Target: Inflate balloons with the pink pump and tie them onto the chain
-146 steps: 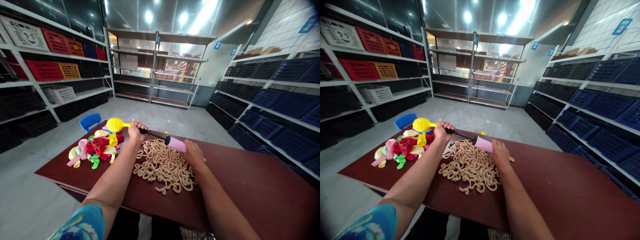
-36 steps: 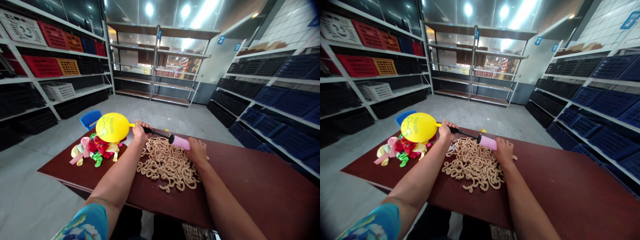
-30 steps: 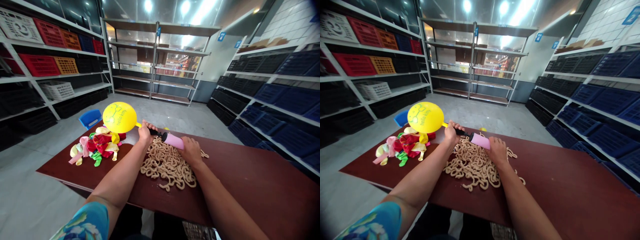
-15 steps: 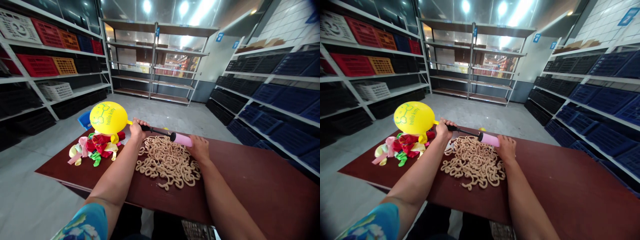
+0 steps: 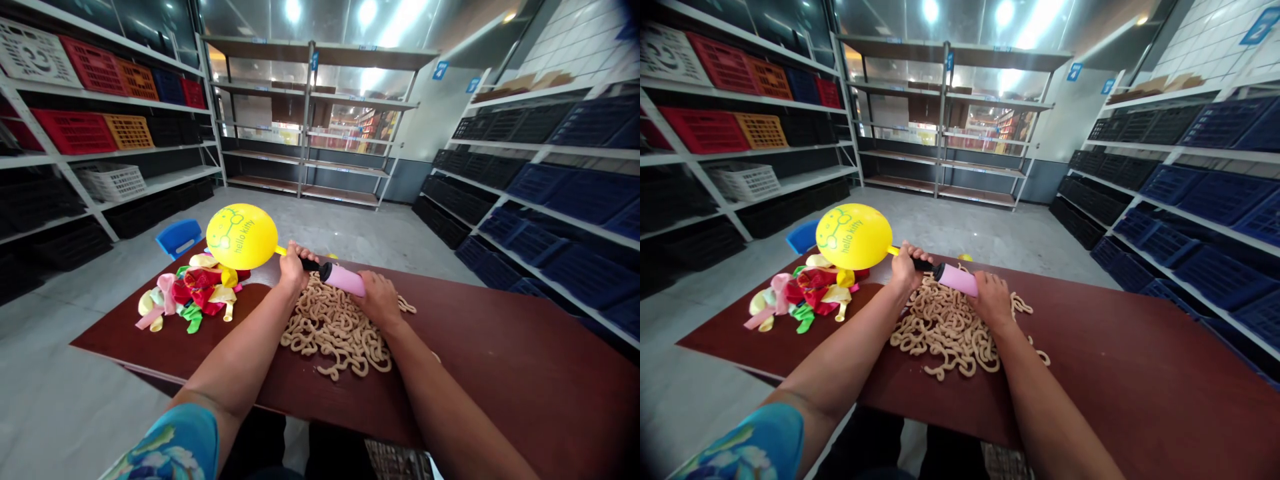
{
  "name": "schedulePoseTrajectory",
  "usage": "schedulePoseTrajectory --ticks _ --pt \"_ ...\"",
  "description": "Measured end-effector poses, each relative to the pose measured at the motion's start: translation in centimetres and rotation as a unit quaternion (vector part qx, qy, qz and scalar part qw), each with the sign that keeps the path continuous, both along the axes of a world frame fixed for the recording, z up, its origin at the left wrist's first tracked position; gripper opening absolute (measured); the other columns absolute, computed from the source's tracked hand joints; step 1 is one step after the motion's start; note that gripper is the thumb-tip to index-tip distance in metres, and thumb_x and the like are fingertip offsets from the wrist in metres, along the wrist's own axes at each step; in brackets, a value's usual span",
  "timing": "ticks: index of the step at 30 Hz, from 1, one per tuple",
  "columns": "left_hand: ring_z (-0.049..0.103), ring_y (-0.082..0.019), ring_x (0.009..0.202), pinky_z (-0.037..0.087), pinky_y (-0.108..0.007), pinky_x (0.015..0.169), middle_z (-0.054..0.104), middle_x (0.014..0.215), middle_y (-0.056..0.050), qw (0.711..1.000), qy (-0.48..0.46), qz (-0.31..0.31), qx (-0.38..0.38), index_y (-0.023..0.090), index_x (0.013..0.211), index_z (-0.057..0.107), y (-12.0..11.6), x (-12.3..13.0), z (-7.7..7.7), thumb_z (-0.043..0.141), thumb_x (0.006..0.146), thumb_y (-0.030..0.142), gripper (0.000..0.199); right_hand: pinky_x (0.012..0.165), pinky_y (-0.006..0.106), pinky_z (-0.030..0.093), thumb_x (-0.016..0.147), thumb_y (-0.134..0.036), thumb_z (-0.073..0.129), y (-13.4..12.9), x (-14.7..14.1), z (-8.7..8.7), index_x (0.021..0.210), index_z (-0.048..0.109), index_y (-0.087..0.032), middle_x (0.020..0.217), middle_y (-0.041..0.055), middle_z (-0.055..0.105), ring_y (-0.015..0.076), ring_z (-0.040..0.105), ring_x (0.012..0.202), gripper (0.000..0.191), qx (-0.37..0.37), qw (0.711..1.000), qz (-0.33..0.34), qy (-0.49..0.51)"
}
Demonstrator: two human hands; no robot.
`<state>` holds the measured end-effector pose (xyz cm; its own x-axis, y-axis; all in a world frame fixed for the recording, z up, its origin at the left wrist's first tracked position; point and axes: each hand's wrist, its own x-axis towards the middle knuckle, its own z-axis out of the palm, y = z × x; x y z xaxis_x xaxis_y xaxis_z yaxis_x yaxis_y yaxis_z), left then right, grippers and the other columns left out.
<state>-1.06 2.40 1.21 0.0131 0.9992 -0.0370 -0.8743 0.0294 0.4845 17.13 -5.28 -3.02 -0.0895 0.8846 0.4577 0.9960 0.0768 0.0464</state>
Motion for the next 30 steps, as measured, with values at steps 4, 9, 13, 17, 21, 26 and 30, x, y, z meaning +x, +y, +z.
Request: schedulePoseTrajectory --ticks 4,9,13,17,21,26,30 --pt "0.041 -0.009 0.042 0.041 -0.026 0.051 0.032 0.048 0.005 1.000 0.014 0.006 -0.005 0.019 0.059 0.030 0.5 -0.8 0.1 0.048 0.082 0.044 0.039 0.076 0.030 0.026 0.072 -0.030 0.057 0.3 0.5 -0.1 0.104 0.050 -0.020 0.097 0.0061 0.059 0.0205 0.048 0.091 0.034 -0.006 1.000 -0.003 0.008" --pt "0.041 -0.010 0.041 0.040 -0.026 0.050 0.032 0.048 0.005 0.998 0.009 0.053 -0.010 0.019 0.061 0.031 1.9 -3.4 0.5 0.040 0.087 0.035 0.032 0.076 0.032 0.025 0.068 -0.027 0.060 0.4 3.3 -0.1 0.100 0.052 -0.024 0.095 0.0029 0.059 0.0202 0.047 0.090 0.034 0.005 0.998 -0.057 0.012" --pt "0.040 -0.010 0.040 0.039 -0.027 0.048 0.031 0.048 0.005 0.997 0.000 0.072 -0.005 0.019 0.061 0.031 2.3 -4.4 0.6 0.039 0.086 0.033 0.030 0.071 0.030 0.026 0.066 -0.026 0.061 0.3 4.7 -0.2 0.098 0.052 -0.023 0.096 0.0028 0.058 0.0197 0.047 0.087 0.033 0.001 0.996 -0.084 0.017" --pt "0.039 -0.010 0.040 0.039 -0.026 0.047 0.031 0.048 0.005 0.997 -0.001 0.073 0.002 0.019 0.060 0.030 2.0 -3.8 0.5 0.040 0.086 0.033 0.031 0.066 0.028 0.025 0.067 -0.026 0.060 0.4 3.8 -0.1 0.097 0.051 -0.021 0.093 0.0045 0.058 0.0188 0.046 0.084 0.032 -0.018 0.997 -0.072 0.004" --pt "0.040 -0.010 0.041 0.038 -0.026 0.047 0.031 0.048 0.005 0.999 -0.002 0.038 -0.007 0.019 0.059 0.029 1.2 -2.2 0.2 0.043 0.085 0.033 0.032 0.068 0.029 0.025 0.068 -0.028 0.060 0.4 1.8 -0.2 0.097 0.050 -0.019 0.092 0.0055 0.057 0.0197 0.046 0.085 0.032 -0.001 0.999 -0.039 -0.022" --pt "0.040 -0.010 0.041 0.039 -0.027 0.047 0.030 0.048 0.005 1.000 -0.006 0.007 -0.001 0.019 0.058 0.029 -0.1 0.0 0.1 0.048 0.083 0.038 0.037 0.072 0.030 0.026 0.072 -0.033 0.057 0.3 0.5 -0.3 0.102 0.050 -0.018 0.092 0.0065 0.058 0.0209 0.046 0.088 0.033 0.031 0.999 0.000 -0.016" --pt "0.042 -0.011 0.043 0.041 -0.027 0.049 0.032 0.049 0.004 1.000 -0.005 -0.001 0.004 0.019 0.058 0.030 -0.6 0.5 0.3 0.047 0.084 0.039 0.037 0.075 0.031 0.024 0.073 -0.034 0.057 0.5 0.9 -0.1 0.105 0.051 -0.019 0.097 0.0075 0.058 0.0214 0.046 0.089 0.036 0.039 0.999 -0.007 0.006"
